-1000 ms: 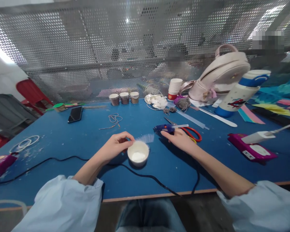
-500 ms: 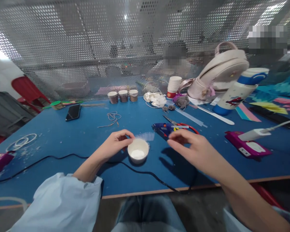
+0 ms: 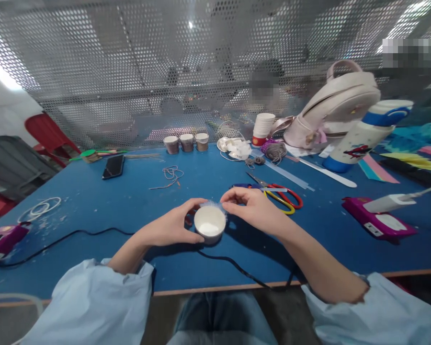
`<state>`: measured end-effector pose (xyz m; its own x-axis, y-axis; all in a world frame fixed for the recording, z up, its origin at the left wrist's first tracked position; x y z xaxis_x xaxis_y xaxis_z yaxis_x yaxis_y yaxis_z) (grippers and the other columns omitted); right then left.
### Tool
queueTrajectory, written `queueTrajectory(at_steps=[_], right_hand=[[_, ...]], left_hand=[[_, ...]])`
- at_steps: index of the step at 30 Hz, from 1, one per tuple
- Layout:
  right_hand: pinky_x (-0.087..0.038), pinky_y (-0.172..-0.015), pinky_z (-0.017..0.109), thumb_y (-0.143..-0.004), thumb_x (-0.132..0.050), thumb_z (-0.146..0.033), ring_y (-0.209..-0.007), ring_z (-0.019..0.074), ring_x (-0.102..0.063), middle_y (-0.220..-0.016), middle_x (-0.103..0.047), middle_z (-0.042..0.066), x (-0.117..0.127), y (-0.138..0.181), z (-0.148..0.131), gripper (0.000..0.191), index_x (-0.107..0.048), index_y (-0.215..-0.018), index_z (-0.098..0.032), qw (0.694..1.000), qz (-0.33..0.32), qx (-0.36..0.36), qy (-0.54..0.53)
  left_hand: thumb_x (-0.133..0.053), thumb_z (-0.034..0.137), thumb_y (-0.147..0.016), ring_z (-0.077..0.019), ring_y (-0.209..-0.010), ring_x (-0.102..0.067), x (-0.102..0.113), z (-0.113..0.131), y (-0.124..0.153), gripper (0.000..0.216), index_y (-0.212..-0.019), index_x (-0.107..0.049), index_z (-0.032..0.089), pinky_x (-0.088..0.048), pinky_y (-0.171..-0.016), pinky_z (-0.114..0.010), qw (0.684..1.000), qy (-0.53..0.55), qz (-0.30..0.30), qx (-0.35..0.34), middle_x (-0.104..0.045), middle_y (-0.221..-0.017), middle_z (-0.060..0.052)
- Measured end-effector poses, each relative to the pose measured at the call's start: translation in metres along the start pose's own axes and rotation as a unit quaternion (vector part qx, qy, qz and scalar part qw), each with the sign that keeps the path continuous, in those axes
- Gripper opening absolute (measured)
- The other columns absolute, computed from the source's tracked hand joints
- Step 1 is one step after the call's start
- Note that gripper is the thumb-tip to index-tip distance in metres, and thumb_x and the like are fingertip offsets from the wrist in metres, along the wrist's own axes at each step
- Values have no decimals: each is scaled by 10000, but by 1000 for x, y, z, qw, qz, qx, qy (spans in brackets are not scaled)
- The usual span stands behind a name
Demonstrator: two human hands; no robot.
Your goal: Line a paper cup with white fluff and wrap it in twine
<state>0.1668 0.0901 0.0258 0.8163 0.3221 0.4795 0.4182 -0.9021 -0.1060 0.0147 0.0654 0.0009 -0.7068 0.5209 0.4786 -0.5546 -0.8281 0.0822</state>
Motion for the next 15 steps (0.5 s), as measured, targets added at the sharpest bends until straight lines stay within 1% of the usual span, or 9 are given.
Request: queueTrajectory(at_steps=[3, 5, 7, 11, 13, 15], right_hand=[[-439, -671, 262, -814, -584, -270, -726, 138, -563, -773, -638, 12, -2, 1, -19, 134, -652, -838, -157, 1000, 4, 25, 7], [-444, -670, 255, -807, -588, -246, -734, 139, -573, -784, -646, 14, -8, 1, -31, 118, -657, -844, -158, 999, -10, 36, 4], [-445, -655, 243, -804, -582, -221, -724, 132, -576, -789, -646, 13, -19, 2, -39, 112, -660, -854, -158, 998, -43, 43, 1], [-424, -590, 210, -814, -539, -165, -647, 103, -550, -732, -630, -7, -43, 3, -50, 120, -652, -855, -160, 990, -131, 61, -9], [-407, -566, 201, -808, -535, -139, -622, 94, -536, -718, -629, -13, -49, 1, -56, 124, -650, -851, -158, 985, -154, 77, -2], [-402, -563, 198, -799, -547, -128, -617, 90, -533, -713, -630, -12, -52, -3, -62, 119, -653, -849, -149, 983, -160, 92, 7]], left_hand=[[-727, 224, -682, -204, -1048, -553, -2, 3, -1, 666, -1286, -444, 225, -432, -921, -347, 1000, 1, 9, -16, -565, -1223, -72], [-721, 236, -692, -203, -1024, -561, -2, 6, -1, 621, -1259, -468, 220, -438, -910, -350, 999, -2, 17, -28, -576, -1205, -70], [-718, 243, -697, -207, -1021, -567, -2, 7, -1, 589, -1237, -485, 220, -447, -899, -351, 999, -8, 24, -37, -580, -1200, -66], [-706, 230, -707, -207, -1011, -582, 1, 5, 0, 530, -1201, -517, 221, -460, -884, -335, 998, -17, 38, -42, -608, -1147, -44], [-700, 224, -710, -206, -999, -589, 2, 4, 1, 510, -1190, -526, 215, -469, -872, -329, 998, -22, 35, -41, -621, -1115, -36], [-711, 225, -705, -210, -1008, -589, 3, 2, 3, 501, -1174, -536, 207, -474, -874, -329, 998, -34, 20, -38, -625, -1109, -34]])
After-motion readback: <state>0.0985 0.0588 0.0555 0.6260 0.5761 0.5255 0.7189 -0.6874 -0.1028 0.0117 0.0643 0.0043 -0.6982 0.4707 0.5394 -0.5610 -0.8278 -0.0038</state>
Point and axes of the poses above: each hand's wrist, its own y-axis away from the middle knuckle, its own x-axis out of the back of the hand, z = x × y, the point moved 8 cm from there along -y, towards the middle knuckle
